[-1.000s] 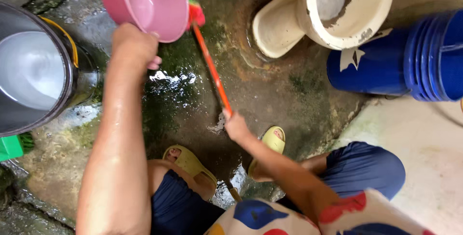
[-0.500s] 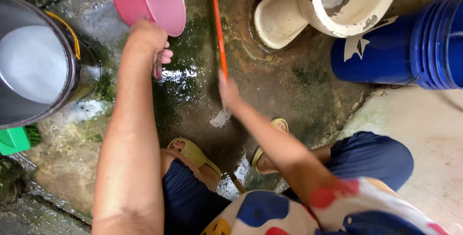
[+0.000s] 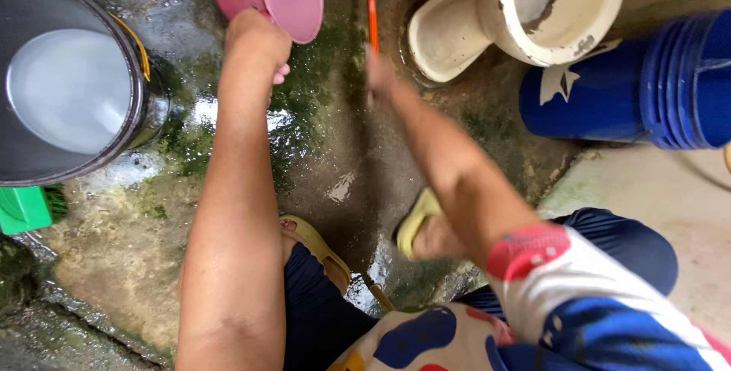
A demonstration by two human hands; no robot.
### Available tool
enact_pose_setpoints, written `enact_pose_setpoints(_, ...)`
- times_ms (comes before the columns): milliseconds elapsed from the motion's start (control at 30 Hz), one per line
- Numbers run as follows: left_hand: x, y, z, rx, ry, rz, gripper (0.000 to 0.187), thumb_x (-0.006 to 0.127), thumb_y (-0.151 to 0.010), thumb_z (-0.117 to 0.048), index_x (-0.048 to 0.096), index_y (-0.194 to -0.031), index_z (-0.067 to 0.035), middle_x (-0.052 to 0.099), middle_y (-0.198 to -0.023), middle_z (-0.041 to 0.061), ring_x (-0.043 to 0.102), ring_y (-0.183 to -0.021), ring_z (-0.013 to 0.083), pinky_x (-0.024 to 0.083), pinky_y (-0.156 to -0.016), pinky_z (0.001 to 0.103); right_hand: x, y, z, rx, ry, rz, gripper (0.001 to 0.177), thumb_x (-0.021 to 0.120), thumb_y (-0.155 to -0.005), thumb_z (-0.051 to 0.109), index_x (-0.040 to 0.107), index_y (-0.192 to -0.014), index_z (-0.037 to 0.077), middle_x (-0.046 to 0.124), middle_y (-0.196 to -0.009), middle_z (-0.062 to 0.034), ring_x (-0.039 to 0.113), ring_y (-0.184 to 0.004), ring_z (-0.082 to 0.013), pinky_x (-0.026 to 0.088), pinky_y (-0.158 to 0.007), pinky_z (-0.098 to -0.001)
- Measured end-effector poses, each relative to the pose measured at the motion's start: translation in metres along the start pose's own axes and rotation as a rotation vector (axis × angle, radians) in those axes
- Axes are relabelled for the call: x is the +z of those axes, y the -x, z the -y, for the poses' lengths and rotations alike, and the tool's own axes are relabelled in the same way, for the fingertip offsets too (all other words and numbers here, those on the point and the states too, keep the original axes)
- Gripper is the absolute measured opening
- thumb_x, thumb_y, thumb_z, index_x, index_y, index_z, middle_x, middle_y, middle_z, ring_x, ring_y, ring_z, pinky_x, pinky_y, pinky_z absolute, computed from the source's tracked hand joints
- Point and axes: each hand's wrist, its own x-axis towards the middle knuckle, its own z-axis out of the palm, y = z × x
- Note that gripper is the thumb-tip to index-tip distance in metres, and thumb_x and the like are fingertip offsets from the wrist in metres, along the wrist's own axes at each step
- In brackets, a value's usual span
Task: The person scoops water from a blue bucket with a pink cup and pours it onto the floor. They then use a long-handled brush to scrub the wet floor area repeatedly.
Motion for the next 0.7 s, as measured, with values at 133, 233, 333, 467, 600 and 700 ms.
enact_pose_setpoints(133,0.011,-0.002,0.004,-0.006,-0.006,0.000,0.017,0.059,-0.097,-0.010,0.069,-0.100,0.003,0.068,-0.068,0.011,0.066,-0.054,0.0201,0.050,-0.048,0.036,0.026,0.145,-0.152,0.073,-0.160,-0.086,0.058,0.054,-0.097,0.066,0.051,-0.072,0.013,0.045,-0.056,0.0011,0.047,-0.048,-0.0150,0.038,-0.042,-0.0357)
enact_pose_setpoints(233,0.016,-0.005,0.011,0.067,-0.026,-0.044,0.016,0.060,-0.091,-0.006,0.062,-0.106,0.000,0.068,-0.067,0.012,0.068,-0.051,0.0239,0.053,-0.046,0.042,0.032,0.183,-0.161,0.124,-0.169,-0.030,0.056,0.052,-0.095,0.067,0.049,-0.072,0.015,0.043,-0.053,-0.0001,0.045,-0.042,-0.0173,0.036,-0.038,-0.0376)
enact_pose_setpoints(333,0.024,-0.007,0.012,0.101,-0.161,-0.018,0.037,0.053,-0.105,-0.025,0.074,-0.094,0.002,0.069,-0.068,0.015,0.067,-0.054,0.0248,0.053,-0.058,0.040,0.011,0.120,-0.072,0.017,-0.158,0.093,0.064,0.042,-0.101,0.075,0.051,-0.080,0.015,0.045,-0.055,0.0005,0.045,-0.042,-0.0164,0.037,-0.037,-0.0370)
enact_pose_setpoints(467,0.029,-0.005,0.005,0.125,-0.233,-0.021,0.035,0.061,-0.100,-0.027,0.072,-0.089,0.005,0.069,-0.068,0.016,0.067,-0.053,0.0240,0.055,-0.058,0.041,-0.042,-0.059,0.090,0.060,-0.008,0.074,0.072,0.024,-0.090,0.076,0.051,-0.071,0.011,0.050,-0.043,-0.0099,0.052,-0.033,-0.0269,0.041,-0.030,-0.0418)
enact_pose_setpoints(600,0.024,0.008,0.001,0.064,-0.094,0.038,0.033,0.063,-0.097,-0.026,0.070,-0.089,0.006,0.069,-0.069,0.012,0.067,-0.052,0.0215,0.055,-0.052,0.040,-0.068,-0.089,0.103,0.007,-0.048,0.017,0.072,0.029,-0.094,0.075,0.049,-0.069,0.010,0.047,-0.044,-0.0082,0.049,-0.032,-0.0256,0.040,-0.029,-0.0417)
enact_pose_setpoints(700,0.020,0.009,-0.003,0.103,-0.069,-0.001,0.034,0.060,-0.099,-0.029,0.066,-0.096,0.004,0.068,-0.067,0.012,0.066,-0.050,0.0218,0.054,-0.048,0.039,-0.046,0.008,0.032,-0.008,-0.128,-0.004,0.073,0.032,-0.097,0.074,0.048,-0.068,0.010,0.046,-0.045,-0.0069,0.048,-0.031,-0.0247,0.039,-0.028,-0.0417)
